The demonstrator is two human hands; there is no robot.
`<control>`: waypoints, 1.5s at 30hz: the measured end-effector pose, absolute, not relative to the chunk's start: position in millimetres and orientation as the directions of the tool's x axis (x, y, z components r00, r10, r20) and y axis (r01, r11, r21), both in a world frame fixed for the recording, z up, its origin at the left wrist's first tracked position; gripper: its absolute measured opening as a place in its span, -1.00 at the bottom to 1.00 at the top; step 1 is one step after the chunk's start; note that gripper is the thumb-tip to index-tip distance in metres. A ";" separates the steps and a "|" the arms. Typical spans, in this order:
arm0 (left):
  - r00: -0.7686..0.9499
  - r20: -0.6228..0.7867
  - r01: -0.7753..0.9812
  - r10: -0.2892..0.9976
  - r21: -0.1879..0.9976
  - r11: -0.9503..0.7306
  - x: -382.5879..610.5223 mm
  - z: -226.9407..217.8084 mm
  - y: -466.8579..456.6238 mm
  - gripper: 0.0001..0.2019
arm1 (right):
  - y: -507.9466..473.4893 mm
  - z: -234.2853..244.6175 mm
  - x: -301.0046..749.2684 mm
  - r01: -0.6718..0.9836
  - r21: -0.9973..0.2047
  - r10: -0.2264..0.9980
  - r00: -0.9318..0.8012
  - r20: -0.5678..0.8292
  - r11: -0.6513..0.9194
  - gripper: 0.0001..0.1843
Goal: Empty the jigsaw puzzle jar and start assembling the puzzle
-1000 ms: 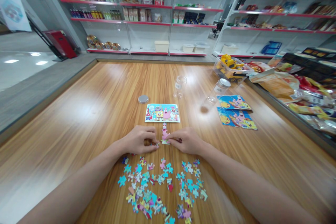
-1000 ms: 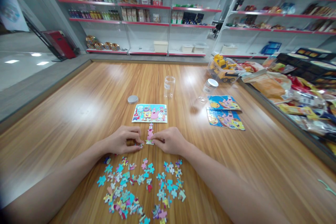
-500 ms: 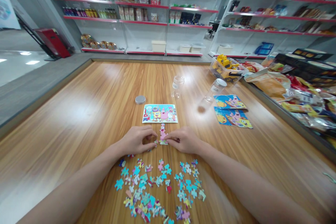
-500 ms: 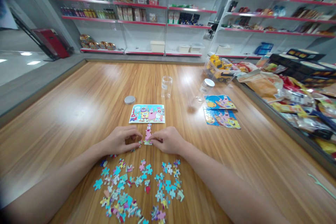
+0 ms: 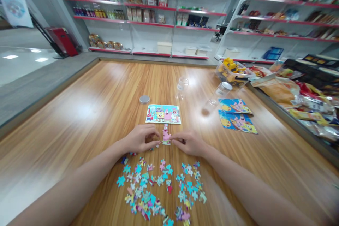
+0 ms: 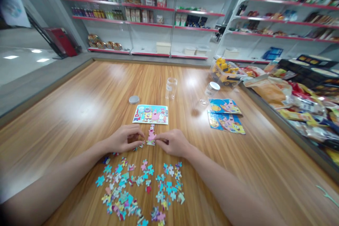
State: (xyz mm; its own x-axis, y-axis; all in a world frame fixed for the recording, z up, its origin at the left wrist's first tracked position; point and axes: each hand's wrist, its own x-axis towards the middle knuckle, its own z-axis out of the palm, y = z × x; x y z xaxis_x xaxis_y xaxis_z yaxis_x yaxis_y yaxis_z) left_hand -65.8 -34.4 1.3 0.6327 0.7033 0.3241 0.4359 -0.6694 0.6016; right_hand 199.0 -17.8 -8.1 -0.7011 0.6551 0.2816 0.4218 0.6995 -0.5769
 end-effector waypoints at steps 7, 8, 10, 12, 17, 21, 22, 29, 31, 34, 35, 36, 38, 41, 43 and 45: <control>0.679 0.263 0.451 0.685 0.586 -0.673 -66.4 0.8 -34.9 -0.85 | -13.2 -8.9 197.4 0.417 -0.567 0.646 -0.706 0.291 0.711 -0.76; 0.683 0.260 0.443 0.683 0.596 -0.670 -66.6 2.5 -34.8 -0.85 | -12.8 -9.2 196.8 0.415 -0.566 0.645 -0.705 0.295 0.713 -0.76; 0.701 0.246 0.422 0.669 0.613 -0.667 -67.6 7.1 -34.8 -0.83 | -12.6 -10.2 196.5 0.414 -0.560 0.642 -0.704 0.304 0.718 -0.77; 0.721 0.221 0.416 0.656 0.619 -0.666 -69.0 11.4 -34.8 -0.80 | -12.8 -11.1 197.0 0.416 -0.551 0.638 -0.707 0.305 0.724 -0.77; 0.719 0.201 0.438 0.665 0.612 -0.658 -70.2 10.0 -32.9 -0.81 | -13.2 -10.7 197.8 0.412 -0.560 0.633 -0.721 0.282 0.719 -0.78; 0.702 0.221 0.451 0.677 0.597 -0.663 -68.7 2.7 -31.2 -0.81 | -13.6 -9.1 197.5 0.423 -0.571 0.646 -0.715 0.266 0.704 -0.77; 0.698 0.222 0.457 0.680 0.594 -0.662 -68.2 1.6 -31.1 -0.81 | -13.8 -9.0 197.4 0.424 -0.572 0.647 -0.715 0.265 0.702 -0.76; 0.658 0.202 0.493 0.725 0.613 -0.618 -65.0 1.5 -30.8 -0.85 | -12.8 -10.6 197.6 0.413 -0.572 0.642 -0.715 0.279 0.709 -0.77; 0.650 0.210 0.498 0.730 0.609 -0.618 -64.6 0.2 -30.9 -0.84 | -12.4 -11.2 197.8 0.405 -0.569 0.633 -0.721 0.282 0.715 -0.77; 0.644 0.230 0.510 0.730 0.582 -0.633 -64.1 -4.0 -31.1 -0.83 | -12.0 -11.4 197.8 0.397 -0.559 0.619 -0.731 0.286 0.728 -0.77; 0.644 0.237 0.513 0.728 0.572 -0.640 -63.9 -5.5 -31.2 -0.83 | -12.1 -11.2 197.7 0.397 -0.557 0.617 -0.733 0.286 0.729 -0.77; 0.645 0.241 0.516 0.725 0.563 -0.646 -63.6 -6.9 -31.4 -0.82 | -12.2 -10.8 197.5 0.399 -0.555 0.617 -0.733 0.285 0.730 -0.77; 0.645 0.247 0.521 0.723 0.549 -0.653 -63.2 -9.0 -31.6 -0.81 | -12.6 -9.7 197.2 0.403 -0.550 0.618 -0.732 0.286 0.732 -0.76; 0.642 0.252 0.534 0.724 0.531 -0.658 -62.6 -9.9 -32.0 -0.80 | -13.2 -8.4 197.0 0.407 -0.544 0.617 -0.735 0.282 0.734 -0.76; 0.641 0.260 0.536 0.722 0.523 -0.663 -62.3 -9.3 -32.4 -0.80 | -13.2 -8.7 197.3 0.409 -0.547 0.618 -0.737 0.275 0.731 -0.76; 0.645 0.264 0.529 0.717 0.522 -0.669 -62.1 -8.2 -32.8 -0.80 | -12.6 -9.8 197.6 0.412 -0.551 0.621 -0.736 0.269 0.726 -0.76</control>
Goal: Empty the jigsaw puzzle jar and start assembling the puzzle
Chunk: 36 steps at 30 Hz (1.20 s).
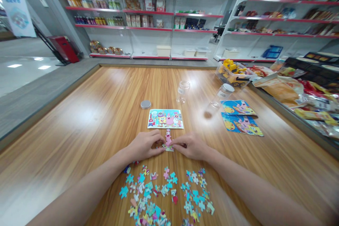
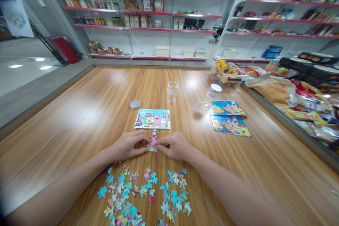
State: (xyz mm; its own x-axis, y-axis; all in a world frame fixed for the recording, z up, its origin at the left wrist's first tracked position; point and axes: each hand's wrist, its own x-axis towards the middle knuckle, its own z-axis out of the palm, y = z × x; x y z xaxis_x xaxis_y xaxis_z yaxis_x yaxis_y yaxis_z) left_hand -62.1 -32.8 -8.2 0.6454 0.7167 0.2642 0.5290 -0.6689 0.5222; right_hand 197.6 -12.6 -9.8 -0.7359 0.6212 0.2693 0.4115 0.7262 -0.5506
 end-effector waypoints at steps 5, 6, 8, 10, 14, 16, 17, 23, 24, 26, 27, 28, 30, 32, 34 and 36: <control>0.658 0.264 0.514 0.705 0.527 -0.677 -62.3 -5.8 -33.8 -0.81 | -11.4 -11.4 197.6 0.411 -0.553 0.621 -0.737 0.266 0.725 -0.75; 0.656 0.264 0.516 0.707 0.528 -0.675 -62.4 -5.4 -33.8 -0.81 | -11.4 -11.1 197.4 0.411 -0.552 0.621 -0.738 0.266 0.725 -0.75; 0.654 0.257 0.521 0.712 0.528 -0.670 -63.0 -4.6 -33.8 -0.79 | -11.7 -10.2 197.1 0.410 -0.551 0.621 -0.736 0.270 0.727 -0.75; 0.656 0.254 0.520 0.711 0.531 -0.669 -63.7 -3.5 -34.1 -0.76 | -12.1 -9.7 196.9 0.409 -0.551 0.621 -0.734 0.275 0.727 -0.75; 0.664 0.283 0.475 0.692 0.555 -0.683 -64.8 -1.1 -35.2 -0.80 | -12.4 -10.9 197.6 0.397 -0.562 0.619 -0.732 0.283 0.726 -0.76; 0.675 0.299 0.449 0.674 0.558 -0.697 -65.2 -0.6 -35.6 -0.81 | -12.3 -11.9 198.3 0.387 -0.566 0.619 -0.726 0.299 0.728 -0.75; 0.681 0.303 0.440 0.666 0.558 -0.704 -65.3 -0.6 -35.7 -0.81 | -12.3 -12.3 198.7 0.383 -0.567 0.618 -0.724 0.307 0.730 -0.75; 0.683 0.308 0.429 0.662 0.563 -0.706 -66.0 -0.6 -36.0 -0.78 | -12.8 -9.9 199.5 0.340 -0.579 0.595 -0.733 0.331 0.741 -0.76; 0.682 0.310 0.429 0.662 0.564 -0.705 -66.0 -0.5 -36.1 -0.78 | -13.1 -9.2 199.4 0.341 -0.582 0.597 -0.732 0.328 0.738 -0.76; 0.680 0.314 0.427 0.663 0.565 -0.706 -65.7 -0.2 -36.2 -0.78 | -13.5 -7.8 199.2 0.351 -0.587 0.609 -0.725 0.322 0.729 -0.77; 0.679 0.316 0.427 0.663 0.565 -0.706 -65.6 -0.2 -36.2 -0.78 | -13.6 -7.3 199.1 0.356 -0.591 0.615 -0.722 0.319 0.724 -0.78; 0.678 0.318 0.426 0.663 0.565 -0.707 -65.5 -0.2 -36.2 -0.78 | -13.7 -6.8 199.0 0.359 -0.594 0.619 -0.719 0.316 0.720 -0.78; 0.678 0.322 0.422 0.661 0.566 -0.708 -65.4 -0.4 -36.2 -0.78 | -13.7 -6.3 198.8 0.361 -0.599 0.624 -0.716 0.313 0.715 -0.78; 0.678 0.326 0.417 0.658 0.568 -0.710 -65.4 -0.7 -36.0 -0.77 | -13.8 -6.5 198.6 0.362 -0.601 0.626 -0.715 0.311 0.712 -0.78; 0.678 0.329 0.413 0.657 0.569 -0.711 -65.5 -0.8 -35.7 -0.77 | -14.0 -7.2 198.7 0.366 -0.606 0.631 -0.713 0.305 0.707 -0.78; 0.677 0.331 0.411 0.657 0.571 -0.711 -65.5 -0.6 -35.4 -0.77 | -14.3 -8.2 198.8 0.367 -0.614 0.636 -0.711 0.299 0.699 -0.78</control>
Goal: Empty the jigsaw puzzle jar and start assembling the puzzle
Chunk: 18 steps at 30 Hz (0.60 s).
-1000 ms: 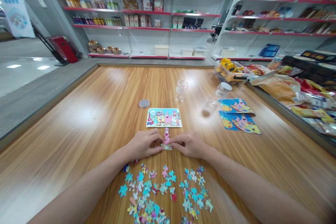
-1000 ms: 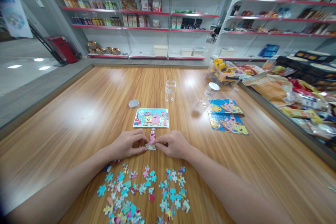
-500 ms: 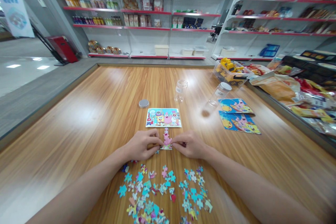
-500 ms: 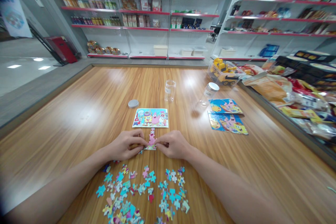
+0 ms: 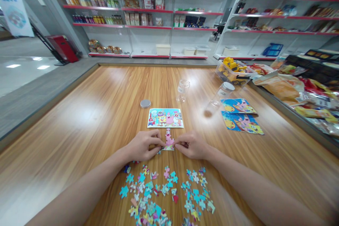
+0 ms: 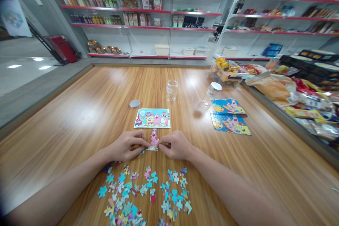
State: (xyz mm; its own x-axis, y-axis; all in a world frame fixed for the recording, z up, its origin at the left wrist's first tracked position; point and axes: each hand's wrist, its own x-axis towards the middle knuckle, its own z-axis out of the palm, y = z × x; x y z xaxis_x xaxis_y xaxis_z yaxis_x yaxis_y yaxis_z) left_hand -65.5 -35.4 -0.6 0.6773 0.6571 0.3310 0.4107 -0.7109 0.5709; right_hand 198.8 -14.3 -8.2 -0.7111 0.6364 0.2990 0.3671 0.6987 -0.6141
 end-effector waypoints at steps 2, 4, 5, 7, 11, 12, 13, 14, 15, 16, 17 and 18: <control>0.677 0.331 0.409 0.657 0.573 -0.710 -65.5 -0.4 -35.1 -0.77 | -14.3 -8.8 198.7 0.371 -0.621 0.642 -0.709 0.291 0.690 -0.80; 0.678 0.329 0.409 0.657 0.574 -0.709 -65.6 -0.2 -35.1 -0.77 | -13.9 -9.0 198.2 0.380 -0.621 0.649 -0.706 0.284 0.686 -0.82; 0.679 0.329 0.409 0.657 0.574 -0.709 -65.8 -0.1 -35.2 -0.77 | -13.6 -9.0 198.0 0.387 -0.618 0.652 -0.704 0.281 0.684 -0.83; 0.681 0.327 0.407 0.656 0.575 -0.710 -66.2 0.1 -35.5 -0.77 | -12.9 -8.8 197.4 0.399 -0.608 0.655 -0.702 0.279 0.687 -0.82; 0.689 0.318 0.395 0.651 0.589 -0.706 -67.3 1.7 -36.1 -0.78 | -12.6 -9.2 197.2 0.415 -0.594 0.657 -0.703 0.272 0.689 -0.80; 0.692 0.315 0.391 0.649 0.592 -0.705 -67.6 2.2 -36.1 -0.78 | -12.8 -9.4 197.3 0.416 -0.594 0.658 -0.704 0.269 0.688 -0.81; 0.695 0.311 0.388 0.648 0.596 -0.703 -67.9 2.6 -36.1 -0.78 | -13.1 -9.5 197.4 0.418 -0.594 0.658 -0.705 0.266 0.687 -0.81; 0.698 0.307 0.386 0.646 0.599 -0.702 -68.2 3.0 -36.1 -0.78 | -13.4 -9.6 197.5 0.419 -0.594 0.658 -0.705 0.263 0.687 -0.82; 0.702 0.303 0.384 0.645 0.602 -0.700 -68.5 3.3 -36.0 -0.78 | -13.7 -9.6 197.6 0.420 -0.594 0.659 -0.705 0.262 0.686 -0.82; 0.705 0.298 0.382 0.643 0.605 -0.699 -68.8 3.5 -35.9 -0.78 | -14.0 -9.5 197.6 0.422 -0.593 0.659 -0.705 0.261 0.686 -0.81; 0.709 0.293 0.379 0.641 0.608 -0.697 -69.1 3.7 -35.7 -0.78 | -14.2 -9.3 197.6 0.422 -0.592 0.660 -0.704 0.262 0.686 -0.80; 0.714 0.290 0.375 0.637 0.611 -0.697 -69.3 3.8 -35.5 -0.77 | -14.4 -9.0 197.7 0.421 -0.591 0.659 -0.704 0.264 0.687 -0.79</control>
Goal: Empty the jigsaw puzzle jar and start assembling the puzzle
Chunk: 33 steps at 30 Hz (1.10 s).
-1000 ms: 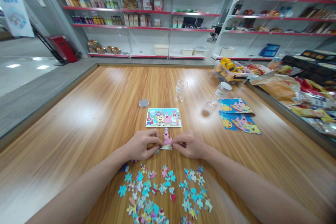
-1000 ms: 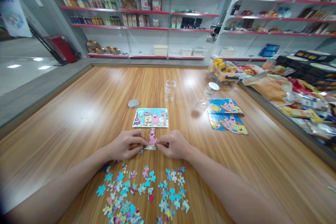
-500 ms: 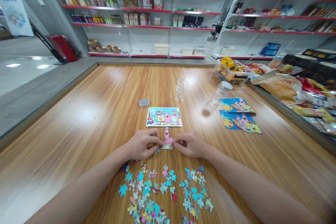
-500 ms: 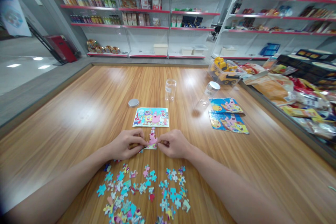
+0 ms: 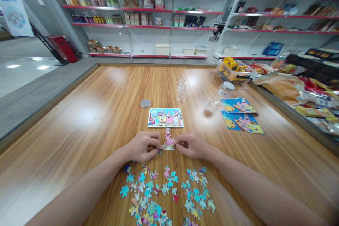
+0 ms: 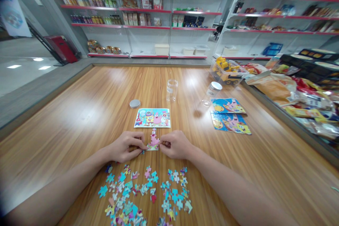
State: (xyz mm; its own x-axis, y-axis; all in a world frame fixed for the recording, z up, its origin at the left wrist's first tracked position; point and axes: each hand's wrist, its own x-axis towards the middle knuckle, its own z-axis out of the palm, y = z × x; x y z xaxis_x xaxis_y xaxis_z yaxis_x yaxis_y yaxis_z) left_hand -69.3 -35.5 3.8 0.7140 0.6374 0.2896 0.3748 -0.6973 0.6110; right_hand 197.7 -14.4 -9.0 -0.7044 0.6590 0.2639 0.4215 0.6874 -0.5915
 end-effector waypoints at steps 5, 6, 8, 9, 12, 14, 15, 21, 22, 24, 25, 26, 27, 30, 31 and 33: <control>0.731 0.306 0.340 0.610 0.612 -0.714 -69.2 5.1 -34.8 -0.75 | -14.4 -8.1 198.4 0.393 -0.600 0.647 -0.706 0.289 0.697 -0.81; 0.727 0.314 0.340 0.610 0.608 -0.718 -69.1 5.4 -34.7 -0.75 | -14.2 -8.2 198.7 0.387 -0.602 0.644 -0.706 0.293 0.698 -0.81; 0.721 0.323 0.343 0.613 0.602 -0.721 -69.1 5.8 -34.7 -0.76 | -13.8 -8.4 199.3 0.376 -0.605 0.637 -0.712 0.297 0.702 -0.79; 0.721 0.324 0.343 0.613 0.602 -0.721 -69.3 5.9 -34.7 -0.76 | -13.6 -8.3 199.6 0.369 -0.603 0.628 -0.719 0.296 0.707 -0.78; 0.734 0.311 0.335 0.604 0.609 -0.719 -70.1 6.1 -34.5 -0.75 | -13.3 -7.4 200.4 0.350 -0.589 0.596 -0.749 0.291 0.728 -0.77; 0.741 0.301 0.331 0.600 0.613 -0.717 -70.4 6.4 -34.4 -0.75 | -13.3 -6.3 200.7 0.350 -0.582 0.586 -0.760 0.282 0.734 -0.77; 0.743 0.298 0.333 0.600 0.612 -0.717 -70.4 6.5 -34.5 -0.75 | -13.3 -5.8 200.8 0.351 -0.582 0.585 -0.761 0.279 0.734 -0.76; 0.751 0.296 0.331 0.590 0.604 -0.725 -71.0 6.2 -35.7 -0.79 | -13.5 -3.1 199.5 0.352 -0.571 0.579 -0.765 0.281 0.742 -0.76; 0.755 0.292 0.325 0.587 0.611 -0.722 -71.4 5.9 -35.9 -0.77 | -13.7 -2.9 199.4 0.351 -0.570 0.578 -0.766 0.282 0.743 -0.77; 0.759 0.282 0.318 0.587 0.626 -0.712 -71.9 5.3 -36.2 -0.72 | -14.1 -2.9 199.6 0.348 -0.571 0.576 -0.767 0.283 0.744 -0.78; 0.760 0.280 0.314 0.587 0.632 -0.708 -72.1 5.2 -36.2 -0.70 | -14.2 -3.2 199.9 0.346 -0.574 0.575 -0.768 0.282 0.743 -0.79; 0.761 0.280 0.307 0.586 0.639 -0.705 -72.0 5.2 -36.0 -0.69 | -14.2 -3.7 200.1 0.343 -0.576 0.574 -0.768 0.282 0.742 -0.79; 0.754 0.289 0.305 0.591 0.643 -0.703 -71.8 5.4 -35.4 -0.66 | -14.1 -4.5 200.3 0.341 -0.578 0.574 -0.768 0.282 0.741 -0.80; 0.619 0.408 0.380 0.671 0.592 -0.711 -71.2 4.7 -31.4 -0.66 | -13.1 -8.0 200.3 0.350 -0.577 0.591 -0.749 0.301 0.738 -0.76; 0.543 0.461 0.444 0.702 0.552 -0.706 -71.3 3.6 -29.3 -0.69 | -12.7 -9.4 200.2 0.357 -0.570 0.597 -0.738 0.313 0.740 -0.73; 0.423 0.524 0.590 0.739 0.460 -0.664 -72.2 -0.6 -24.6 -0.75 | -12.1 -12.1 200.1 0.366 -0.551 0.601 -0.725 0.336 0.750 -0.67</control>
